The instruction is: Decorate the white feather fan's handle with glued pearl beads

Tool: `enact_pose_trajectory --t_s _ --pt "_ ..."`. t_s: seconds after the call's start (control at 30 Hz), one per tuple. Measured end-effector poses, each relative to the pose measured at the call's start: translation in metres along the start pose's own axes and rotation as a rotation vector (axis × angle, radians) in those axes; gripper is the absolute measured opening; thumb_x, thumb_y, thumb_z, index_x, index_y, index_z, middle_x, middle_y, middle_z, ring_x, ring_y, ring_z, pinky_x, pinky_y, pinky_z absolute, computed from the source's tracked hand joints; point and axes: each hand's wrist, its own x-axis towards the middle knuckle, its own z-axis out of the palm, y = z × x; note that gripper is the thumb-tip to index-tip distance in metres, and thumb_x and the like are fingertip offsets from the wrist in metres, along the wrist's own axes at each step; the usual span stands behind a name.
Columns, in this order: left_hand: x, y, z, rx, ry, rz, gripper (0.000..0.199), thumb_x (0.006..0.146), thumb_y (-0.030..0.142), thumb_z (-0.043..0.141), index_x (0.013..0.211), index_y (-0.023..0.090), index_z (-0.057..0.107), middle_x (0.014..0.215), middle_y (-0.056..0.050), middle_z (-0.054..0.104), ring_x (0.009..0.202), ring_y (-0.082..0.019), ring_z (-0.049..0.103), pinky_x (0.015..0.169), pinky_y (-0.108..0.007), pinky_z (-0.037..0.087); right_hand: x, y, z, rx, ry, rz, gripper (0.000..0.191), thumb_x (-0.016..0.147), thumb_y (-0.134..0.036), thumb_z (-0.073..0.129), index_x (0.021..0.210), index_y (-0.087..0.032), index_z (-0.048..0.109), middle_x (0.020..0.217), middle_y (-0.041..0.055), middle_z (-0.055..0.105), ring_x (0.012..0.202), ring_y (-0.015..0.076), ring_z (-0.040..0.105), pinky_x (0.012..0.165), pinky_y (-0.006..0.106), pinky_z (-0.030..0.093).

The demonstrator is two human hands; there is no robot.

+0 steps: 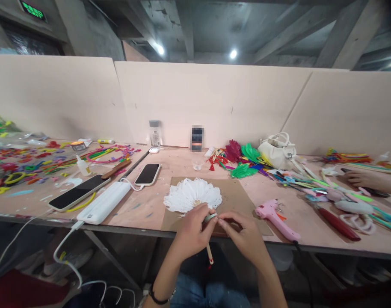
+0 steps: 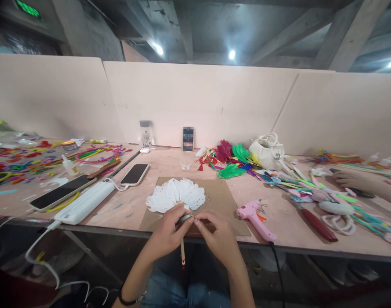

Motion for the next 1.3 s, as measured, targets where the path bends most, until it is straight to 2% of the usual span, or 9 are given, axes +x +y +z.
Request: enact_pose_trajectory --t_s 0.17,0.4,0.6,0.73,0.9,1.1,1.2,1.3 --pt "-0.002 0.000 0.004 0.064 0.000 -0.024 0.010 0.100 0.024 0.051 0.092 0.021 0.056 0.092 -0.004 0.061 0.088 -0.021 0.058 0.078 -0.033 0.042 0.000 0.000 0.000 -0.034 -0.012 -0.057 0.015 0.102 -0.027 0.063 0.097 -0.024 0.077 0.100 0.0018 0.076 0.093 0.0210 0.070 0.083 0.028 0.052" --pt "-0.002 0.003 -0.001 0.015 -0.016 0.004 0.012 0.101 0.023 0.051 0.090 0.021 0.054 0.091 -0.003 0.061 0.089 -0.020 0.058 0.079 -0.031 0.042 0.001 -0.002 -0.002 -0.010 0.000 -0.086 0.014 0.101 -0.025 0.065 0.095 -0.025 0.078 0.096 0.0005 0.077 0.089 0.0202 0.071 0.082 0.028 0.053" --pt "0.000 0.001 -0.001 -0.012 0.013 0.031 0.015 0.103 0.025 0.051 0.089 0.020 0.057 0.089 -0.004 0.061 0.087 -0.020 0.058 0.078 -0.031 0.044 0.001 -0.003 -0.005 0.047 -0.005 -0.030 0.016 0.099 -0.030 0.066 0.094 -0.025 0.081 0.097 0.0034 0.078 0.090 0.0233 0.072 0.082 0.030 0.055" --pt "0.002 -0.001 0.003 0.027 0.044 0.029 0.019 0.102 0.027 0.055 0.086 0.019 0.063 0.084 -0.004 0.063 0.082 -0.019 0.060 0.075 -0.031 0.045 0.001 0.001 -0.006 0.071 0.154 0.027 0.015 0.095 -0.034 0.071 0.091 -0.024 0.081 0.091 0.0042 0.077 0.083 0.0237 0.071 0.076 0.030 0.057" --pt "0.005 -0.009 0.011 0.084 0.069 0.013 0.018 0.097 0.019 0.062 0.081 0.020 0.071 0.085 -0.006 0.073 0.085 -0.022 0.068 0.077 -0.032 0.050 -0.002 0.013 -0.004 0.109 0.295 0.074 0.015 0.094 -0.035 0.073 0.091 -0.021 0.077 0.093 0.0065 0.075 0.087 0.0245 0.071 0.078 0.031 0.059" --pt "0.004 -0.017 0.015 0.093 0.096 -0.022 0.022 0.089 0.011 0.067 0.103 0.023 0.080 0.105 -0.009 0.082 0.097 -0.028 0.076 0.084 -0.039 0.057 -0.001 0.019 -0.004 0.141 0.335 0.102 0.016 0.091 -0.036 0.076 0.090 -0.020 0.078 0.094 0.0072 0.076 0.087 0.0244 0.072 0.079 0.031 0.062" --pt "0.002 -0.010 0.011 0.082 0.106 -0.004 0.026 0.094 0.021 0.068 0.119 0.022 0.075 0.116 -0.010 0.079 0.110 -0.028 0.074 0.095 -0.041 0.056 0.000 0.016 -0.008 0.131 0.298 0.118 0.018 0.091 -0.037 0.077 0.091 -0.020 0.081 0.090 0.0080 0.076 0.081 0.0247 0.073 0.074 0.032 0.063" --pt "-0.002 0.000 0.005 0.082 0.092 0.027 0.027 0.103 0.031 0.057 0.126 0.020 0.069 0.120 -0.012 0.075 0.115 -0.026 0.069 0.099 -0.041 0.054 0.001 0.010 -0.010 0.120 0.278 0.129 0.021 0.090 -0.039 0.077 0.090 -0.019 0.082 0.083 0.0079 0.076 0.072 0.0242 0.072 0.067 0.031 0.062"
